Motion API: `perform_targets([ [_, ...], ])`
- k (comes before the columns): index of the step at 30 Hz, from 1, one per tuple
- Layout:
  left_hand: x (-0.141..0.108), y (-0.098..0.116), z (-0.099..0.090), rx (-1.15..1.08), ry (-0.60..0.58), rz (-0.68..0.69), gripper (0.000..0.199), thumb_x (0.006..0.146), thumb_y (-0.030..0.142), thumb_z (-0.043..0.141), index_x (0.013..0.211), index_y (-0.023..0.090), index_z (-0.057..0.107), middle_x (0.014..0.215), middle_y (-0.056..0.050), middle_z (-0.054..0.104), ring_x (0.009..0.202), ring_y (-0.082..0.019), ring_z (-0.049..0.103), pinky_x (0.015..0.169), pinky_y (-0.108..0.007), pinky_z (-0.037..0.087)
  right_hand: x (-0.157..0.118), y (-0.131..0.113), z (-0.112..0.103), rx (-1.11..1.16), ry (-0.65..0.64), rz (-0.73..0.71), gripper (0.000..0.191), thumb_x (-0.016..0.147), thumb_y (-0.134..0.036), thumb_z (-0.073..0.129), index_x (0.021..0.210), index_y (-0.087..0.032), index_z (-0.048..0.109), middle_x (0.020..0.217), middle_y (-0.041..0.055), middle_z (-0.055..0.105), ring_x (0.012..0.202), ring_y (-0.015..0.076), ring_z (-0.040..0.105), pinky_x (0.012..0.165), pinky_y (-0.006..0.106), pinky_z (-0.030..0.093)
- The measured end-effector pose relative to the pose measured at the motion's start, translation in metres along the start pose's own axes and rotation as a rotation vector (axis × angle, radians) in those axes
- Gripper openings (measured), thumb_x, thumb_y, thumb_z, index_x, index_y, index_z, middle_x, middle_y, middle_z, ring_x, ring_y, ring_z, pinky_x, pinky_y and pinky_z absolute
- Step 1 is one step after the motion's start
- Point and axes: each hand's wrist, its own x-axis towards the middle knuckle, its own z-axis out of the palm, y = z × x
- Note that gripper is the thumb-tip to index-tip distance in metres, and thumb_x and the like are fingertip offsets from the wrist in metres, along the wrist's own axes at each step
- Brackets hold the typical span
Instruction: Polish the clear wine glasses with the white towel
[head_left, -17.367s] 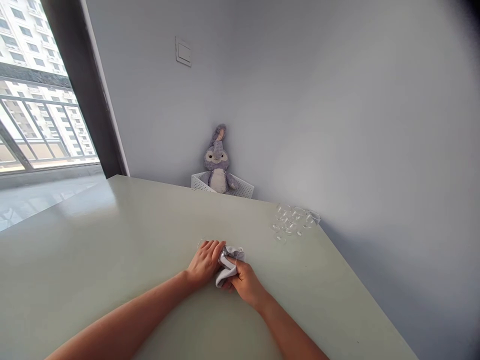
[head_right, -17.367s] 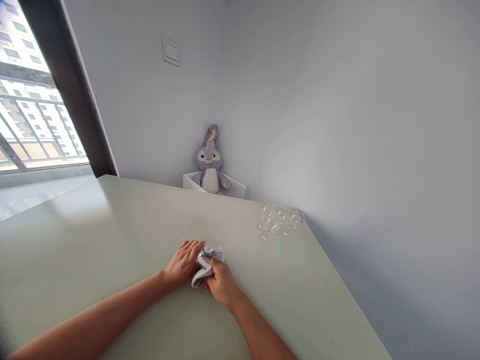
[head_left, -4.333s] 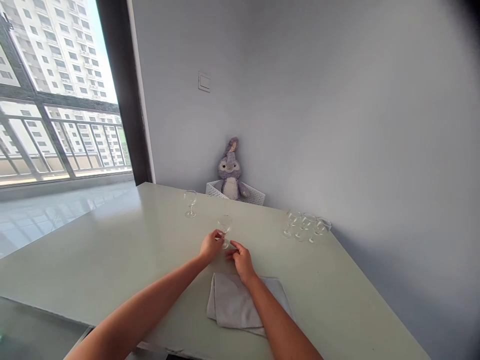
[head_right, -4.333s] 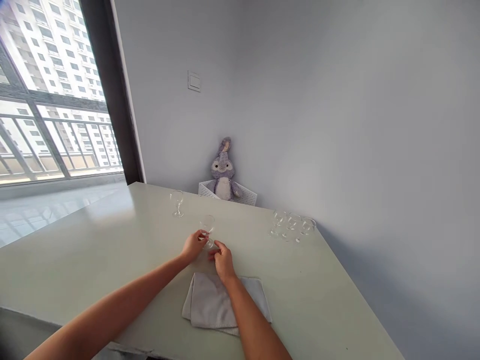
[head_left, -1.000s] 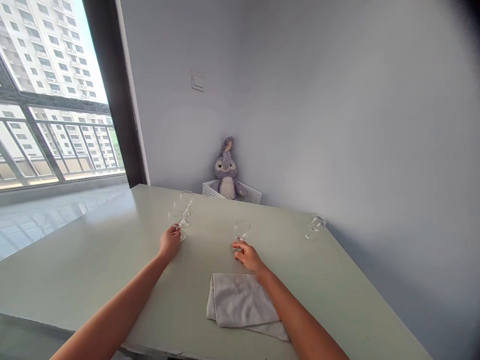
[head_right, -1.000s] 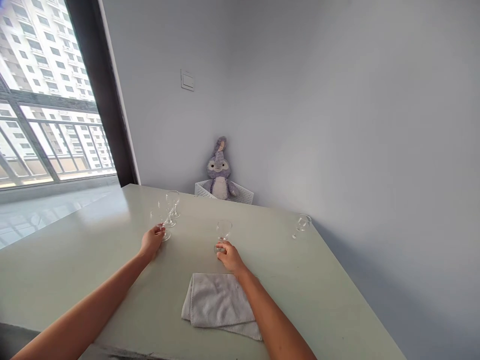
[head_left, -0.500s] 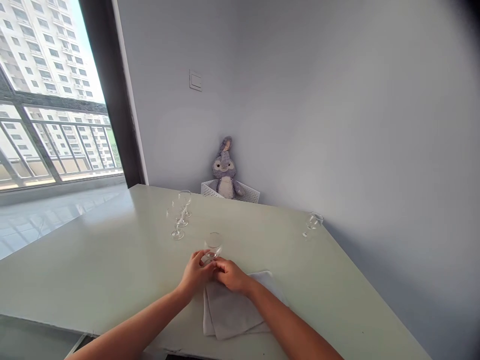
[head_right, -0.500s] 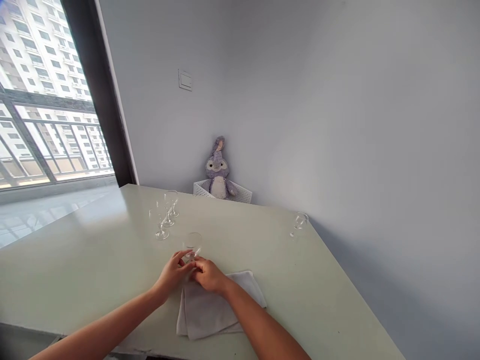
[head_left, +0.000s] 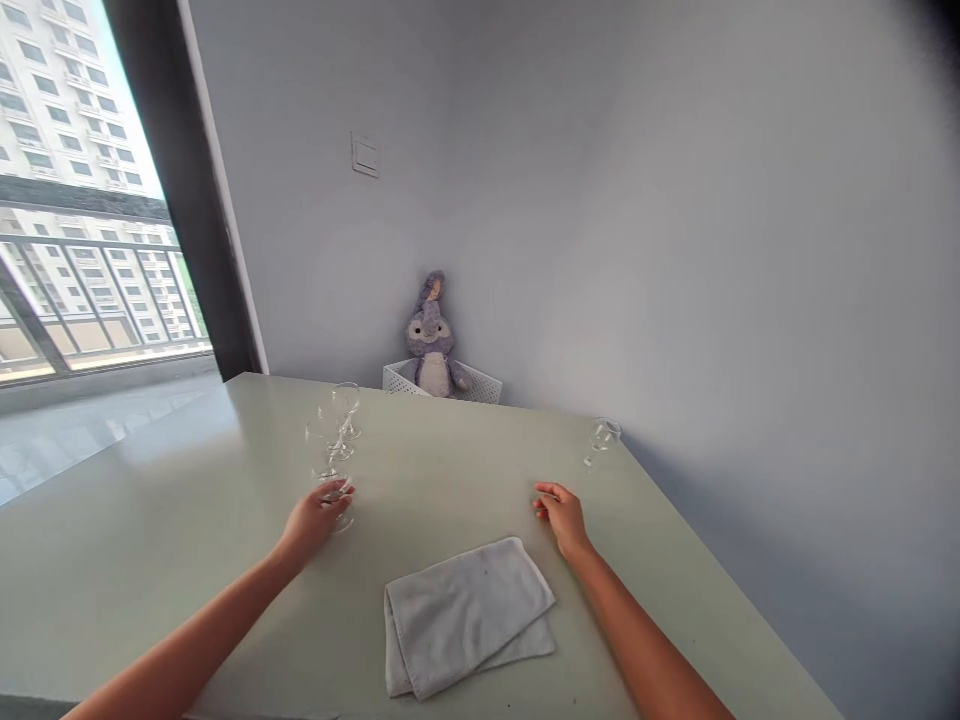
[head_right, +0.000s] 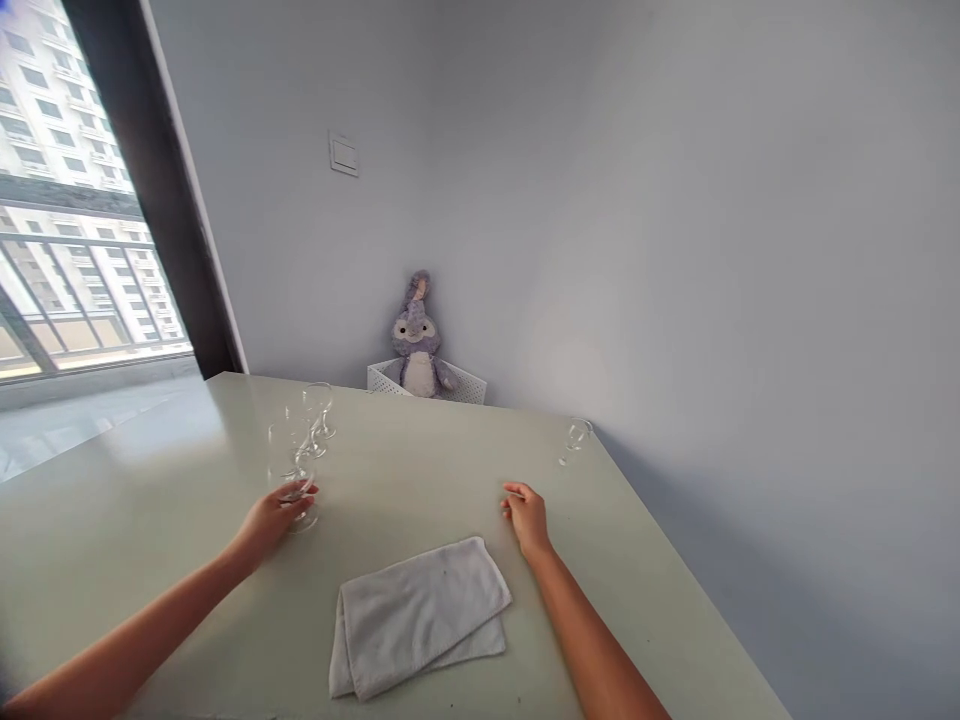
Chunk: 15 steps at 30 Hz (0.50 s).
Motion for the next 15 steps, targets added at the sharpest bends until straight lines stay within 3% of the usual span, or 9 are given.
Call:
perform_targets([
  [2,0.011,-0.004,-0.007,0.016,0.034,-0.017,0.04,0.055,0.04,0.064,0.089,0.019,0.066,0.088,-0.005,0.067,0.074,-0.02,0.06,0.066,-0.028,0.042,0.02,0.011,-0.024,-0.01,0.139,0.016,0.033,0.061,-0.026,0.052,0.088,-0.012,0.063,0.056,0.0002,0.06,0.046,0.0127,0.056,0.051,0.025,0.046],
  [6,0.022,-0.01,-0.015,0.047,0.074,-0.047,0.045,0.055,0.04,0.065,0.096,0.021,0.065,0.081,-0.004,0.067,0.073,-0.021,0.06,0.063,-0.029,0.042,0.054,0.02,-0.056,-0.023,0.297,0.032,0.045,0.06,-0.024,0.052,0.103,-0.012,0.057,0.058,-0.0018,0.06,0.044,0.0123,0.057,0.051,0.024,0.046],
  [10,0.023,-0.011,-0.022,0.081,0.11,-0.058,0.046,0.057,0.04,0.063,0.099,0.022,0.064,0.077,-0.003,0.066,0.071,-0.02,0.059,0.061,-0.029,0.042,0.082,0.018,-0.067,0.011,0.347,0.053,0.052,0.061,-0.025,0.055,0.112,-0.015,0.05,0.073,0.0014,0.063,0.048,0.012,0.059,0.046,0.022,0.046],
  [15,0.021,-0.006,-0.028,0.099,0.155,-0.039,0.038,0.056,0.033,0.061,0.093,0.023,0.065,0.082,-0.002,0.064,0.074,-0.019,0.059,0.06,-0.027,0.042,0.113,0.014,-0.065,0.078,0.304,0.064,0.058,0.059,-0.024,0.056,0.115,-0.023,0.043,0.107,0.0077,0.057,0.055,0.0099,0.06,0.044,0.021,0.049],
])
